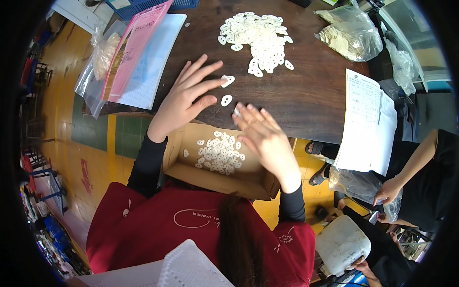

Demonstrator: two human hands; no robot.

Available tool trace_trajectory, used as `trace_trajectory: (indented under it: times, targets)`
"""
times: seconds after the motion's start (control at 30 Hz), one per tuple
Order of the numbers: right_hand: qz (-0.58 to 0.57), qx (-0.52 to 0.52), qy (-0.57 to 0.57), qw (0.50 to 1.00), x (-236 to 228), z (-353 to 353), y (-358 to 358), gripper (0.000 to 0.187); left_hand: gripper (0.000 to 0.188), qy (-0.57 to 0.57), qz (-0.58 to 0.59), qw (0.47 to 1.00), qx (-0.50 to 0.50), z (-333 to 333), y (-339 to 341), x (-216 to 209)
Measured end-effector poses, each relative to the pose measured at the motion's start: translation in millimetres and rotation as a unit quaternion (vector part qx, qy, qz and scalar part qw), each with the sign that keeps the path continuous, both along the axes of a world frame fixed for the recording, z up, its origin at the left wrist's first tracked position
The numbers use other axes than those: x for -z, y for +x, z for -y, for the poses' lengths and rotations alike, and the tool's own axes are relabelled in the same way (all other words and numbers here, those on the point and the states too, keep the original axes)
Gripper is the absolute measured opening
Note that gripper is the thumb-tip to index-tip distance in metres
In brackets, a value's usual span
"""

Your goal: The person sorts small white decorative pieces from a cardboard box onto a table, arranging them into small piles. The person then writes in a notebook with a pencil and later places some pieces into a plastic bag.

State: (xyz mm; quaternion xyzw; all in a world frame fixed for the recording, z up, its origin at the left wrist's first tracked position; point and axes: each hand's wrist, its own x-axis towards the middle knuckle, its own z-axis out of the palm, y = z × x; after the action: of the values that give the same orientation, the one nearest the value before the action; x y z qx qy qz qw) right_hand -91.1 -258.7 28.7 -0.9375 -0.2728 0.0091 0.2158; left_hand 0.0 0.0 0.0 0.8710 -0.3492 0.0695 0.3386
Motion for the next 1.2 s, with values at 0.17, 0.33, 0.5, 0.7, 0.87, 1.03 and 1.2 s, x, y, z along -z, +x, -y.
trace_trajectory:
  times: [0.17,0.33,0.5,0.7,0.87,1.03,1.2]
  targets:
    - [-0.074,-0.098,0.099,0.988,-14,-9,-16,0.049,0.037,0.020,0.022,0.998,-0.058,5,0,4]
    - [0.061,-0.009,0.092,0.994,-6,-18,27,0.048,0.034,0.025,0.018,0.998,-0.047,6,-1,2]
    - [0.045,0.006,0.004,0.999,2,-26,42,0.049,0.037,0.048,0.010,0.997,-0.060,4,-1,1]
    - [0.024,0.037,-0.022,0.999,1,-9,16,0.049,0.043,0.043,0.050,0.997,-0.050,6,-1,7]
    - [-0.018,-0.029,0.017,0.999,-7,-13,-7,0.051,0.040,0.020,0.045,0.997,-0.060,6,0,8]
    - [0.006,-0.059,0.063,0.996,-19,-4,8,0.051,0.034,0.005,0.006,0.999,-0.037,2,0,5]
    - [0.153,0.105,-0.045,0.982,-5,-3,59,0.041,0.033,0.009,-0.015,0.999,-0.033,2,0,0]
